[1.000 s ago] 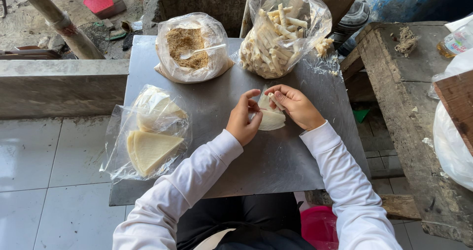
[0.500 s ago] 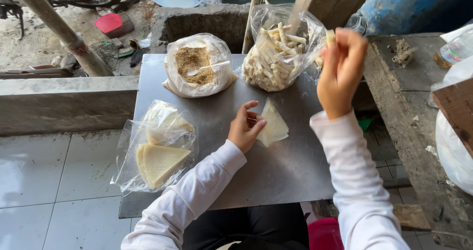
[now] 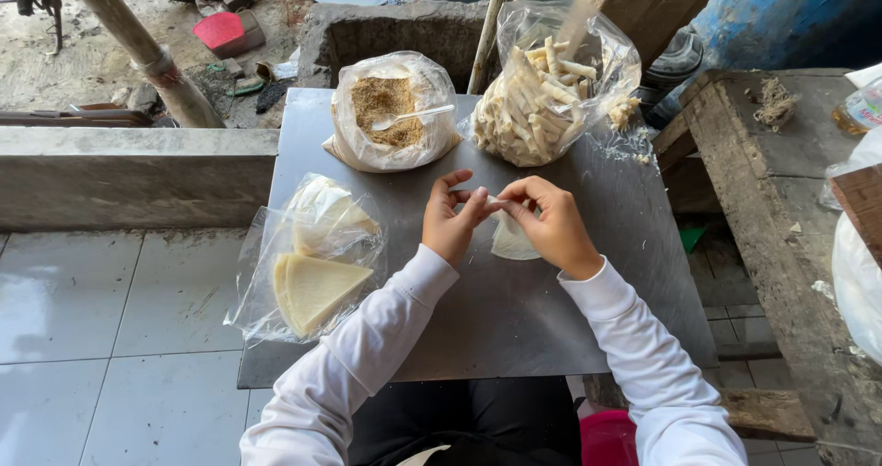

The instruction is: The person folds food items into triangles on a metal table, using a spoon to place filling from a plastic bag onto the wrappers before rolling and folding them by hand.

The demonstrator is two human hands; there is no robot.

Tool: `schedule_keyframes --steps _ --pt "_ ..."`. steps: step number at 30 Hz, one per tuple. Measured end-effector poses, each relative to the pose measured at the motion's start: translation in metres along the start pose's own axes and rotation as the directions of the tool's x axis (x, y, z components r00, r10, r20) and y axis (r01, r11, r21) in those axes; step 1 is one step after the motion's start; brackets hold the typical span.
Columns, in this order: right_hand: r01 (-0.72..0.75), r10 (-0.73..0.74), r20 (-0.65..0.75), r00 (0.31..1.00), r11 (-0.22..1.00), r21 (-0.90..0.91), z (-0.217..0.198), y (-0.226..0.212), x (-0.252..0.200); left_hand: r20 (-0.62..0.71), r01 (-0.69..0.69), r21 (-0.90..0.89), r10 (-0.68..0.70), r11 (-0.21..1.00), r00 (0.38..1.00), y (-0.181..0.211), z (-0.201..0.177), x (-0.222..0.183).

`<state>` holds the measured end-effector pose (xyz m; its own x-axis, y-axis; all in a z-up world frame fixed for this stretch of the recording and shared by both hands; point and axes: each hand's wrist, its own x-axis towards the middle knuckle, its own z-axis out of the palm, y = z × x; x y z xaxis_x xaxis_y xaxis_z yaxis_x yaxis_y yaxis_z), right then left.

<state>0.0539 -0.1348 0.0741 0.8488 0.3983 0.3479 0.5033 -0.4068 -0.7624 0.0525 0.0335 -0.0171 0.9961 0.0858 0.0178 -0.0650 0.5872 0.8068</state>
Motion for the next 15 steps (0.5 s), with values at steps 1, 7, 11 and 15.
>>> schedule_keyframes --steps 1,7,11,15 --pt "-0.126 0.125 0.014 0.992 0.987 0.097 -0.001 0.008 0.003 -0.005 -0.078 0.113 0.079 0.991 0.997 0.002 0.001 0.002" --pt "-0.252 0.22 0.123 0.968 0.854 0.455 -0.014 0.035 0.006 0.241 -0.381 0.572 0.295 0.727 0.925 0.016 0.002 -0.004" --pt "-0.325 0.251 0.206 0.946 0.723 0.609 -0.02 0.035 0.005 0.386 -0.113 0.223 0.019 0.968 0.922 -0.003 -0.007 0.008" --pt "-0.197 0.203 0.038 0.979 0.868 0.456 -0.02 0.028 0.004 0.21 -0.066 0.302 0.002 0.951 0.978 -0.028 -0.016 0.013"
